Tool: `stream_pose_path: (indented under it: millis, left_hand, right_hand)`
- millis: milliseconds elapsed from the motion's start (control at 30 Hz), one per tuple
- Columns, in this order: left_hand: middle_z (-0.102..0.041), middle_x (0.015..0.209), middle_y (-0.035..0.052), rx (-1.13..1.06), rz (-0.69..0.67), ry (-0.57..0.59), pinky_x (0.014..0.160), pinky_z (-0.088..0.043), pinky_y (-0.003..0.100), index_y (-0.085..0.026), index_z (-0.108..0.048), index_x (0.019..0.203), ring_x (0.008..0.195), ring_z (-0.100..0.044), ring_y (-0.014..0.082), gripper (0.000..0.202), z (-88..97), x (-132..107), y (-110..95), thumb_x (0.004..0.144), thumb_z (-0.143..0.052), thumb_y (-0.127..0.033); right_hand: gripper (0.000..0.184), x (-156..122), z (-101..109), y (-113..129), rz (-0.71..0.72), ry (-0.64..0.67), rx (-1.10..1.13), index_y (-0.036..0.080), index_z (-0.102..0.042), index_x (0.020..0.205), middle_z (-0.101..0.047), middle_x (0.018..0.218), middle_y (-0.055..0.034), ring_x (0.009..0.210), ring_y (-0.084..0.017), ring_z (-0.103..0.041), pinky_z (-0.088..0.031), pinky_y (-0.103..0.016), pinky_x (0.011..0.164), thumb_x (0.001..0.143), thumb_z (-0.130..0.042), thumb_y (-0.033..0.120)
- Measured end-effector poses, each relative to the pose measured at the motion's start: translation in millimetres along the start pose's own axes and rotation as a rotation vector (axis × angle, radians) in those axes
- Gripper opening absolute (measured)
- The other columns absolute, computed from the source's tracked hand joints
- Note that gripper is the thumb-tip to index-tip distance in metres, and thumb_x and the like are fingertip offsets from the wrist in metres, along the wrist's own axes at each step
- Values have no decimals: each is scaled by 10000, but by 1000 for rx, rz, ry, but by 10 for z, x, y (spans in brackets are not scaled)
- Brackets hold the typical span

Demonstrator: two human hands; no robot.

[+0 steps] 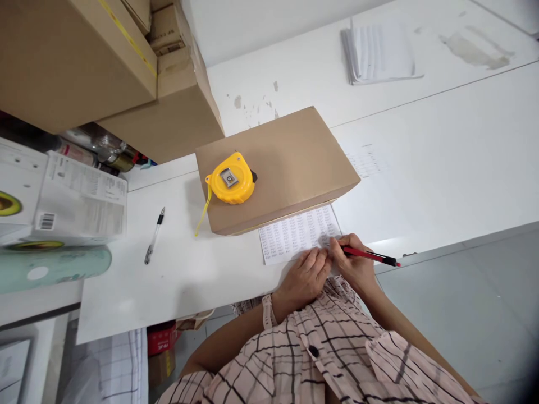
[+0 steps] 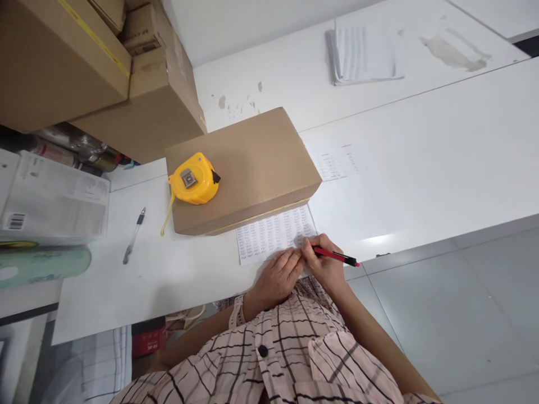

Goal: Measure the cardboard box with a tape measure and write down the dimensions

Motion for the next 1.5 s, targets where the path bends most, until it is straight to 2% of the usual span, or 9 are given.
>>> stream_pose_path:
  millis: [167,333,433,733,867,1067,1267,1500]
  left_hand:
    - [-597,1467,157,6,28,-50,1112,-454,380,-83,-574,1412,1321,-577,249,430,63,3,30,1061,-358,-208]
    - [-568,1493,178,-20,11,39,1124,-452,395,-77,-541,1445,1356,-553,261,444,-12,7,12,1056,-369,-205]
    - [-570,1490,181,-36,17,51,1119,-458,395,-75,-536,1449,1358,-553,262,445,-24,9,16,1053,-378,-203]
    - [-605,1462,145,-49,38,-29,1115,-457,383,-81,-571,1416,1329,-572,249,435,64,11,52,1060,-350,-202]
    - [-591,1474,155,-49,37,-4,1115,-454,393,-81,-562,1425,1344,-560,258,437,32,10,43,1059,-358,-206]
    - [-614,1451,142,-43,45,-50,1103,-448,387,-88,-588,1398,1321,-572,256,440,71,9,54,1066,-328,-214]
    - [-606,1457,144,-60,53,-38,1114,-430,382,-86,-577,1405,1333,-560,252,434,74,13,66,1068,-334,-212]
    - [-618,1443,139,-77,59,-48,1119,-429,386,-88,-576,1406,1336,-557,249,438,80,13,73,1067,-329,-212]
  right_hand:
    - [356,10,29,-1,-20,-38,47,242,-505,699,-584,611,20,544,-144,-531,-444,-298,540,930,-638,477]
    - [346,16,14,-1,-14,-23,45,242,-510,715,-591,634,17,581,-152,-547,-453,-307,573,939,-632,476]
    - [345,8,-11,-20,-3,2,52,242,-501,714,-570,623,23,579,-150,-532,-441,-310,576,951,-626,459]
    - [331,3,15,-41,-14,-34,67,240,-501,712,-556,622,29,569,-141,-518,-428,-304,567,944,-634,435]
    - [328,15,21,-12,0,-39,53,240,-508,711,-563,621,25,570,-146,-527,-431,-309,573,941,-625,443]
    - [341,14,12,-47,-28,-35,69,242,-483,694,-544,604,29,560,-143,-507,-421,-303,561,930,-637,434]
    - [344,50,76,-30,-41,-72,104,238,-475,684,-518,601,37,552,-130,-480,-407,-282,544,912,-647,431]
    - [365,63,59,-36,-50,-32,86,233,-498,684,-531,601,29,548,-131,-489,-401,-282,539,909,-646,479]
Point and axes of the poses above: each hand's wrist, its own x-axis towards the middle knuckle, its own z-axis out of the back of the hand, y = z × x, the point moved 10 cm from there along x, towards the middle knuckle
